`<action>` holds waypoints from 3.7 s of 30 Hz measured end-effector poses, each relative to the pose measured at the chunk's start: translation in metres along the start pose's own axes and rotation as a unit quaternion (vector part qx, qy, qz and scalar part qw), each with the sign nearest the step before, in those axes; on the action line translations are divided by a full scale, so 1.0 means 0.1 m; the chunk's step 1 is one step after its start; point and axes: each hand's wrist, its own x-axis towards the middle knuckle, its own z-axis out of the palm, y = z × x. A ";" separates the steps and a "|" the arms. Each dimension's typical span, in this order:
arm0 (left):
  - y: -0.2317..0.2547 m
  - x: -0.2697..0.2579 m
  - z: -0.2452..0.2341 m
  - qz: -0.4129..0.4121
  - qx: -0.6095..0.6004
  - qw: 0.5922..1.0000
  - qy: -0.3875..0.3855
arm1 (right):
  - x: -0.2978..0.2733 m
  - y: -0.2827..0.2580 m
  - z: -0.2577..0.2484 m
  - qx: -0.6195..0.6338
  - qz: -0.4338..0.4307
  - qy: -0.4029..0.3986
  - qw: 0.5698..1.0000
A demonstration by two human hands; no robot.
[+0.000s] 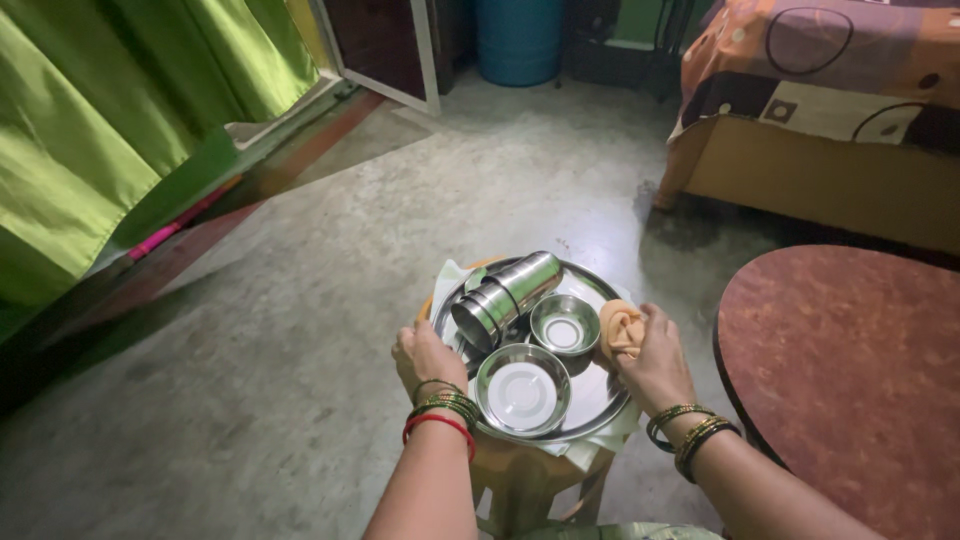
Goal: The person wipes a table with a cloth, folds and arranges several white napkins on the surface, and cleans various metal dishes including plates, bowls, and cups with a small orange sponge.
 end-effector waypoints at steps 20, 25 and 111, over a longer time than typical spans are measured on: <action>-0.02 0.07 0.05 -0.072 -0.052 0.996 -0.011 | 0.45 0.37 0.10 -0.029 0.150 -0.148 0.977; -0.04 0.11 0.03 -0.041 0.026 0.998 -0.040 | 0.46 0.37 0.17 -0.111 0.093 -0.107 0.984; -0.03 -0.25 0.50 0.198 0.161 0.959 -0.125 | 0.55 0.63 -1.06 0.498 0.180 0.143 0.836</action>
